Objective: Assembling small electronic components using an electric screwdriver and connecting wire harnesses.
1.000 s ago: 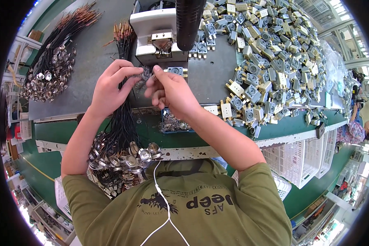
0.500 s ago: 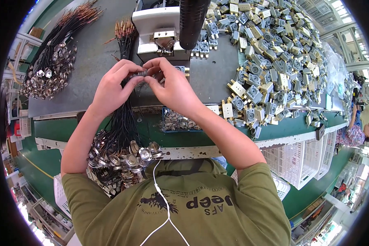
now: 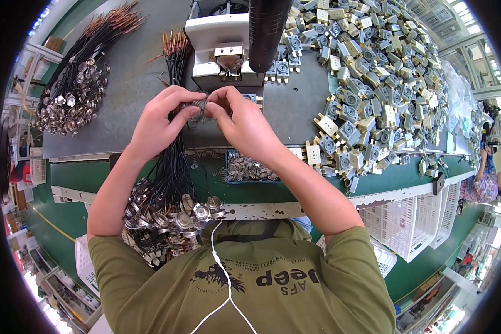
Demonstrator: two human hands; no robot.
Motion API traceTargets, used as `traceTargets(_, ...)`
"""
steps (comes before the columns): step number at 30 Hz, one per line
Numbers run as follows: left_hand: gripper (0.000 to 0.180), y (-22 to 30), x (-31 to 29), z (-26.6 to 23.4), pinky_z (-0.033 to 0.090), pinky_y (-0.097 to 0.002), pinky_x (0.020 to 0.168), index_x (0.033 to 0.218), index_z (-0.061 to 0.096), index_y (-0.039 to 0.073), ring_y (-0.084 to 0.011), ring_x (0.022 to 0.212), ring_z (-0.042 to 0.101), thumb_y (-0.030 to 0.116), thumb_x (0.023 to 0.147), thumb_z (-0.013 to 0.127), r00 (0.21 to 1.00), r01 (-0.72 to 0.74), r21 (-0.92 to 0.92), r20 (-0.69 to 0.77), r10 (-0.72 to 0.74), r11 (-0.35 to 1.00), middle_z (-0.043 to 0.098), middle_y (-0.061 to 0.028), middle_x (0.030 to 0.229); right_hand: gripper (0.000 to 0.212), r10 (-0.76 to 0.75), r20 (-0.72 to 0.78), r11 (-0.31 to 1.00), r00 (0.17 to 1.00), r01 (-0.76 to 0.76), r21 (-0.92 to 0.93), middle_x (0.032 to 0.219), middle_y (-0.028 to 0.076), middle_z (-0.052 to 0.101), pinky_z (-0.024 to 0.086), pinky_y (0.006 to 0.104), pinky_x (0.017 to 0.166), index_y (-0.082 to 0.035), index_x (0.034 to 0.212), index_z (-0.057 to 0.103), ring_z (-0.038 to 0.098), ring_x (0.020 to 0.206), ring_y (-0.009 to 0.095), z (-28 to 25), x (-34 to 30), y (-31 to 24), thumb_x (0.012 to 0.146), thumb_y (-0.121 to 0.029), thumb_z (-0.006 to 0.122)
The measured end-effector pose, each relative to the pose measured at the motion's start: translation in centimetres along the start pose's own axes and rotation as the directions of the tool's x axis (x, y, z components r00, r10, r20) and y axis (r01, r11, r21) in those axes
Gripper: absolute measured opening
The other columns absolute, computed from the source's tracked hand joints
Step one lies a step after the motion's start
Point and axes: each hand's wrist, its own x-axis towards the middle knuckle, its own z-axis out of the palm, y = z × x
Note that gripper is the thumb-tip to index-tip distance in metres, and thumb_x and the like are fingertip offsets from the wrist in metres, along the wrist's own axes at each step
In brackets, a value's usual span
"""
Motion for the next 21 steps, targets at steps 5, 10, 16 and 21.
traceTargets(5,0.028,0.2,0.2,0.0,0.057,-0.0334,0.076,0.116,0.073,0.007,-0.0237,0.082,0.069,0.007,0.089,0.077,1.000,0.004,0.111,-0.016,-0.003,0.994,0.071,-0.0094,0.098,0.025,0.014,-0.094,0.984,0.995,-0.030,-0.174,0.097,0.008,0.071,0.052,0.0280,0.069,-0.001,0.125,0.056,0.061,0.076,0.011,-0.1,-0.3,0.3,0.103,-0.011,0.063)
traceTargets(10,0.034,-0.2,0.0,0.2,0.059,-0.0295,0.082,0.124,0.067,0.005,-0.0178,0.094,0.074,0.005,0.091,0.075,0.982,0.186,-0.194,-0.002,-0.190,0.963,0.075,-0.0110,0.107,0.036,-0.250,-0.111,0.917,0.962,0.199,-0.347,0.100,0.009,0.070,0.053,0.0294,0.066,-0.005,0.127,0.058,0.062,0.073,0.014,0.5,-0.3,-0.4,0.093,-0.003,0.071)
traceTargets(16,0.033,-0.3,0.0,0.0,0.059,-0.0295,0.087,0.126,0.065,-0.001,-0.0163,0.103,0.074,0.005,0.095,0.072,0.958,0.281,-0.371,0.056,-0.280,0.885,0.076,-0.0134,0.111,0.036,-0.368,-0.052,0.880,0.928,0.329,-0.341,0.100,0.007,0.069,0.053,0.0291,0.069,-0.005,0.124,0.061,0.064,0.076,0.014,0.5,0.4,0.3,0.090,0.002,0.072)
traceTargets(21,0.031,0.0,-0.1,0.0,0.058,-0.0295,0.089,0.126,0.065,-0.001,-0.0156,0.102,0.074,0.004,0.095,0.071,0.950,0.310,-0.398,0.092,-0.298,0.863,0.076,-0.0128,0.110,0.020,-0.199,-0.131,0.979,0.971,0.192,-0.066,0.098,0.004,0.067,0.052,0.0264,0.080,-0.001,0.118,0.061,0.063,0.087,0.010,0.5,0.0,0.0,0.099,-0.004,0.066)
